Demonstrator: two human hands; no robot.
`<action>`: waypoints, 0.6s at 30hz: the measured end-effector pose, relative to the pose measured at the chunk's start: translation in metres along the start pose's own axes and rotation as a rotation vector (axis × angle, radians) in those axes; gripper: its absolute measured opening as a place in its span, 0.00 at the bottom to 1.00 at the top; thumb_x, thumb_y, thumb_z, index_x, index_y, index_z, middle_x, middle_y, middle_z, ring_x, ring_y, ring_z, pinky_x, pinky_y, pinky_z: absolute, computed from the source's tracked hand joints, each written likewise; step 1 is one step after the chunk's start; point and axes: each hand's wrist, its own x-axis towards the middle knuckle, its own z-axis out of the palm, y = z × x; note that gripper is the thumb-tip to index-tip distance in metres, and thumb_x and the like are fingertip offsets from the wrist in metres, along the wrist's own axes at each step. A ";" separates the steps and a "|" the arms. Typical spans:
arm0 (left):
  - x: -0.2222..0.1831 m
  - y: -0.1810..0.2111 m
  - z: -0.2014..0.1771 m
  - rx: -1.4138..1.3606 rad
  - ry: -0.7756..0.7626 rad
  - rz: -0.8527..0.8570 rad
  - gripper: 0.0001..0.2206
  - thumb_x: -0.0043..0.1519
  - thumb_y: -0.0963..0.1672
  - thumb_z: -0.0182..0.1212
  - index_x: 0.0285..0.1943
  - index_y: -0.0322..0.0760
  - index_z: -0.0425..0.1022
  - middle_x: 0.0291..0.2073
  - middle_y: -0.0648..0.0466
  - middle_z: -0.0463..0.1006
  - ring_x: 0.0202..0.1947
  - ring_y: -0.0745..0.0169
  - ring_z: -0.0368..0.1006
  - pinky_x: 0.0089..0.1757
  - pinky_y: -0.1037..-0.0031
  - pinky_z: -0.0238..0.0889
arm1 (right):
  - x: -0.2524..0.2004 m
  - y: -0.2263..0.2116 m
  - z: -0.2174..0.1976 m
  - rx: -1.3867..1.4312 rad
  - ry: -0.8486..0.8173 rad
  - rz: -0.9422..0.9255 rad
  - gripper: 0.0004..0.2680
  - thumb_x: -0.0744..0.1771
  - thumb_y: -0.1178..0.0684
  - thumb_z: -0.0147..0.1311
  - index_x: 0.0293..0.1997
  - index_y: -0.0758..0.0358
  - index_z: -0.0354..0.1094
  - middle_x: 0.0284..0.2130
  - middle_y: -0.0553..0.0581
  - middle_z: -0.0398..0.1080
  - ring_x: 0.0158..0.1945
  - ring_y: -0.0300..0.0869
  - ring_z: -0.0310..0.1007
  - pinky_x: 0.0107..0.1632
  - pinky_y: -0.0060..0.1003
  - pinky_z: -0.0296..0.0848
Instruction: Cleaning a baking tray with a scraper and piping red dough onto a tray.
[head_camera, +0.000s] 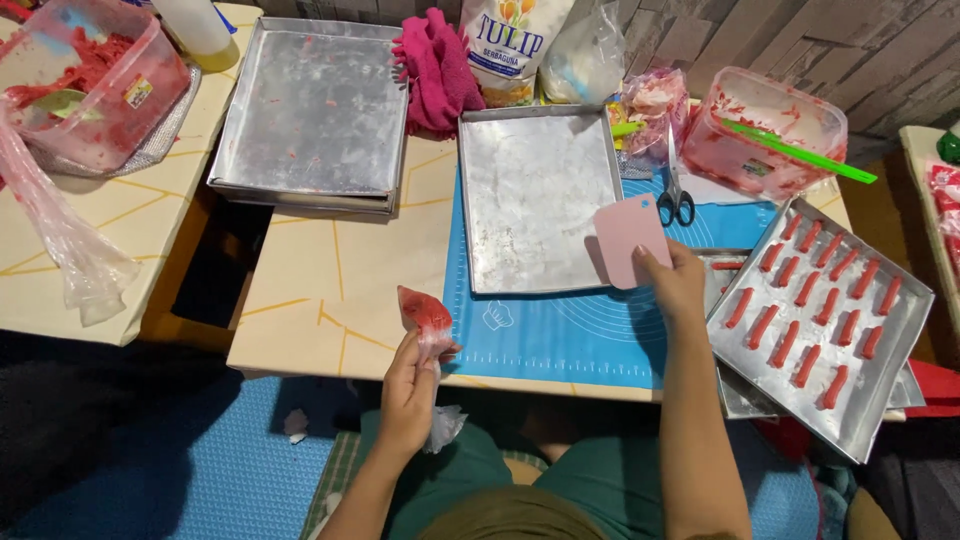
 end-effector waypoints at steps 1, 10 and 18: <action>0.000 0.003 0.005 0.000 -0.003 0.002 0.16 0.63 0.34 0.43 0.57 0.24 0.71 0.53 0.45 0.74 0.49 0.57 0.76 0.53 0.69 0.70 | 0.006 -0.004 0.005 0.001 0.003 0.000 0.15 0.64 0.55 0.61 0.55 0.71 0.73 0.43 0.63 0.77 0.43 0.45 0.77 0.47 0.35 0.76; -0.001 0.009 0.011 0.165 0.031 -0.007 0.20 0.60 0.34 0.43 0.60 0.26 0.71 0.53 0.47 0.78 0.49 0.58 0.76 0.52 0.71 0.68 | 0.011 -0.026 0.031 -0.059 -0.105 0.140 0.13 0.65 0.54 0.60 0.48 0.76 0.73 0.30 0.66 0.76 0.26 0.47 0.75 0.27 0.38 0.75; 0.040 0.008 0.022 0.243 -0.042 0.159 0.17 0.61 0.34 0.40 0.49 0.27 0.78 0.60 0.39 0.72 0.59 0.42 0.71 0.56 0.55 0.65 | 0.014 0.035 -0.017 0.021 0.227 0.121 0.12 0.67 0.45 0.65 0.52 0.58 0.76 0.40 0.62 0.76 0.47 0.54 0.76 0.50 0.44 0.69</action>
